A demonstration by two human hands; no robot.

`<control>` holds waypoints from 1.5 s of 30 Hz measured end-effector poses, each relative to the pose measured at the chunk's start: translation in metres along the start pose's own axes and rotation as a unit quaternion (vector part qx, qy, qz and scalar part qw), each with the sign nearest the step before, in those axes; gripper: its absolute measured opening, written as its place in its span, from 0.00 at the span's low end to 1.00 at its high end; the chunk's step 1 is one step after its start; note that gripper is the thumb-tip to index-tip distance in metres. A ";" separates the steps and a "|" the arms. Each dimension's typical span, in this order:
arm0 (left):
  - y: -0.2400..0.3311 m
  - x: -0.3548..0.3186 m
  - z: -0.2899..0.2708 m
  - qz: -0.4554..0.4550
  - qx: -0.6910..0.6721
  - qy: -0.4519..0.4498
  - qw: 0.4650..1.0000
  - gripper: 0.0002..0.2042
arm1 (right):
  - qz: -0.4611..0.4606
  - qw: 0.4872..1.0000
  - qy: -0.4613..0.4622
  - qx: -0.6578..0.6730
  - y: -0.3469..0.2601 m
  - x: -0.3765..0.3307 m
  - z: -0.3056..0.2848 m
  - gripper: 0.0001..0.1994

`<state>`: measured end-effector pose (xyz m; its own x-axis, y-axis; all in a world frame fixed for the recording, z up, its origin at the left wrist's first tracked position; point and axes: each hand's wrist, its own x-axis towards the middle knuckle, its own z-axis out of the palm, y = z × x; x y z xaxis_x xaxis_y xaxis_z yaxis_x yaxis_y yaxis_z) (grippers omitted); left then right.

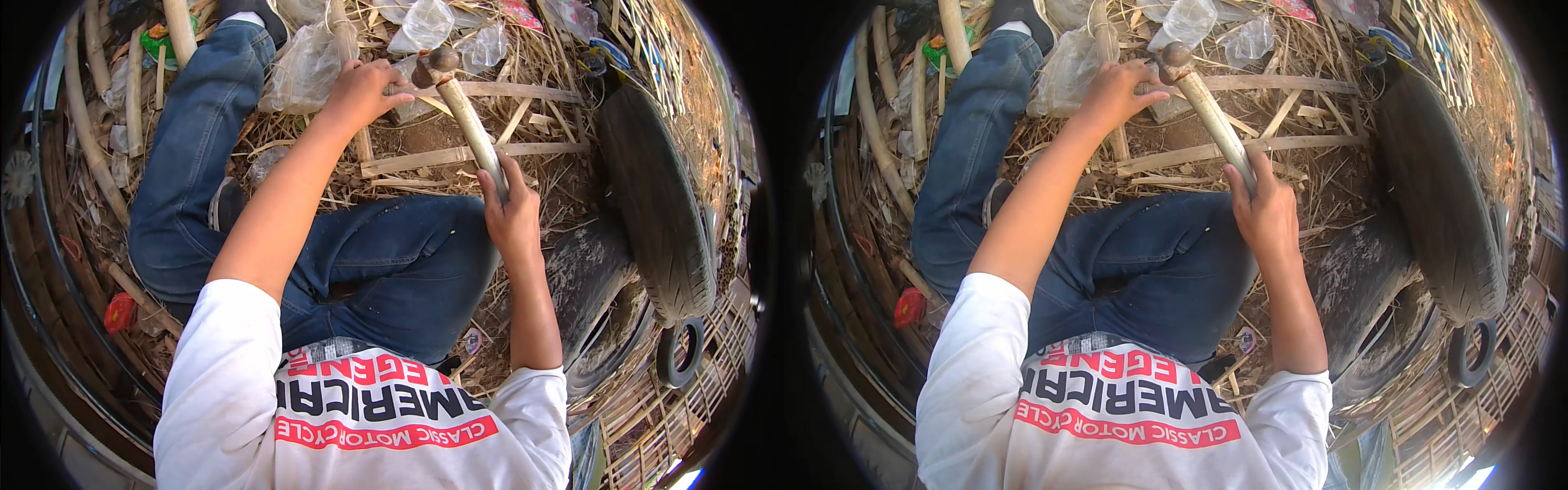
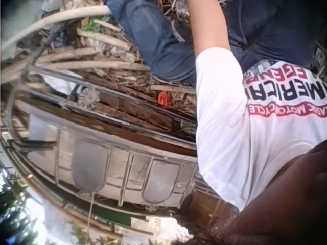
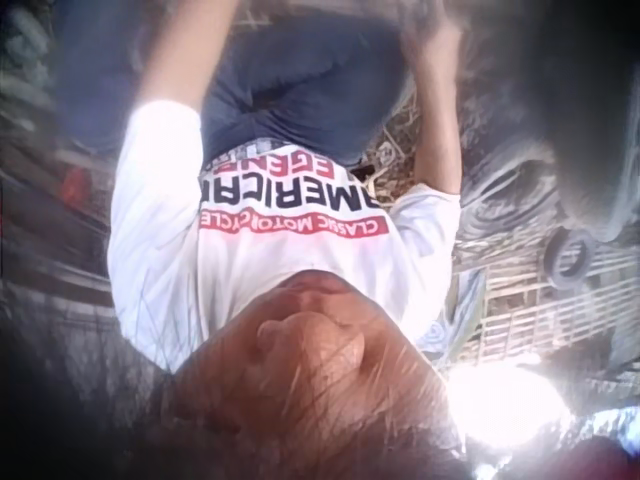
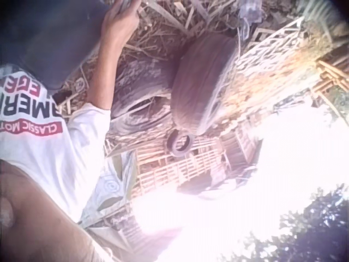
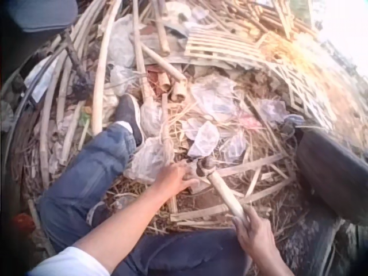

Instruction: The person prepares bamboo strips by using a hammer to flatten and soften them against a stone surface while sitting on the ground.

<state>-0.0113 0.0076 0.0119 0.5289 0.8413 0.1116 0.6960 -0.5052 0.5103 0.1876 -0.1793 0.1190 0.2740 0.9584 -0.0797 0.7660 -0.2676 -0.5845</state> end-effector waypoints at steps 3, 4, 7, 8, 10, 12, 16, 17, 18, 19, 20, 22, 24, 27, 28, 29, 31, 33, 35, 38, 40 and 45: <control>-0.001 0.001 -0.002 0.022 -0.012 -0.008 1.000 0.17 | -0.023 1.000 0.021 0.004 -0.009 0.000 0.001 0.16; -0.005 0.000 0.002 0.045 -0.001 0.016 0.999 0.17 | -0.028 0.999 0.026 0.009 -0.011 0.000 0.004 0.16; -0.016 0.002 0.006 0.046 -0.009 0.025 0.999 0.18 | -0.007 0.998 -0.011 -0.064 -0.014 0.006 0.008 0.17; -0.013 0.001 0.005 0.041 -0.004 0.012 0.999 0.18 | -0.009 0.997 -0.017 -0.080 -0.010 0.007 0.008 0.18; -0.006 -0.003 0.003 0.028 0.012 -0.017 0.999 0.18 | -0.016 0.997 0.000 -0.074 -0.008 0.001 0.006 0.20; -0.005 0.004 0.000 0.052 -0.004 -0.001 0.999 0.17 | -0.038 0.998 0.031 -0.036 -0.004 -0.002 0.009 0.20; -0.012 0.002 0.004 0.060 -0.003 0.033 0.998 0.16 | -0.001 0.994 -0.019 -0.103 -0.010 0.008 0.015 0.20; -0.015 0.003 0.004 0.051 -0.002 0.036 0.998 0.16 | 0.005 0.995 -0.030 -0.098 -0.011 0.013 0.015 0.19; -0.014 -0.001 0.006 0.066 0.005 0.042 0.997 0.16 | -0.004 0.998 0.000 -0.063 -0.012 0.008 0.010 0.18; -0.013 -0.002 0.008 0.074 0.000 0.047 0.996 0.16 | -0.011 0.999 0.023 -0.024 -0.011 -0.001 0.007 0.16; -0.011 0.000 0.010 0.082 -0.005 0.051 0.995 0.17 | -0.062 0.996 0.071 0.005 -0.012 -0.003 0.009 0.16; -0.011 0.005 0.010 0.090 -0.020 0.065 0.994 0.18 | -0.064 0.996 0.025 -0.064 -0.006 0.005 0.012 0.17; -0.006 -0.002 0.011 0.054 0.009 0.033 0.998 0.18 | -0.020 0.994 -0.040 -0.100 -0.001 0.010 0.015 0.17; -0.015 0.000 0.006 0.055 0.017 0.024 0.998 0.19 | -0.092 0.995 0.031 -0.009 -0.012 0.009 0.006 0.16; -0.012 0.003 0.008 0.066 0.004 0.027 0.997 0.19 | -0.089 0.994 0.059 0.019 -0.009 0.002 0.008 0.16; -0.010 0.004 0.009 0.078 -0.009 0.029 0.996 0.19 | -0.066 0.997 0.022 -0.030 -0.005 0.000 0.009 0.17; -0.012 0.002 0.008 0.066 0.007 0.017 0.998 0.19 | -0.027 0.991 -0.044 -0.127 0.002 0.011 0.012 0.18; -0.015 0.002 0.007 0.046 0.036 -0.001 0.998 0.19 | -0.040 0.997 0.000 -0.061 0.002 0.015 0.009 0.17; -0.015 -0.004 0.010 0.061 0.010 0.016 0.998 0.18 | -0.048 0.998 0.045 0.007 -0.007 -0.001 0.000 0.16; -0.011 0.005 0.009 0.065 0.005 0.023 0.998 0.19 | -0.071 0.994 0.001 -0.080 0.009 0.009 0.015 0.17; -0.009 -0.004 0.014 0.051 0.021 0.003 0.998 0.19 | -0.039 0.993 -0.050 -0.100 0.000 0.014 0.012 0.18; -0.020 0.007 0.021 0.087 0.022 0.055 0.994 0.20 | -0.053 0.998 0.025 -0.028 -0.004 0.001 0.011 0.18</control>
<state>-0.0112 0.0196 -0.0155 0.5885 0.7546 0.2901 0.6196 -0.6515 0.4378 0.1782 -0.1765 0.1131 0.2175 0.9758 0.0221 0.8230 -0.1712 -0.5416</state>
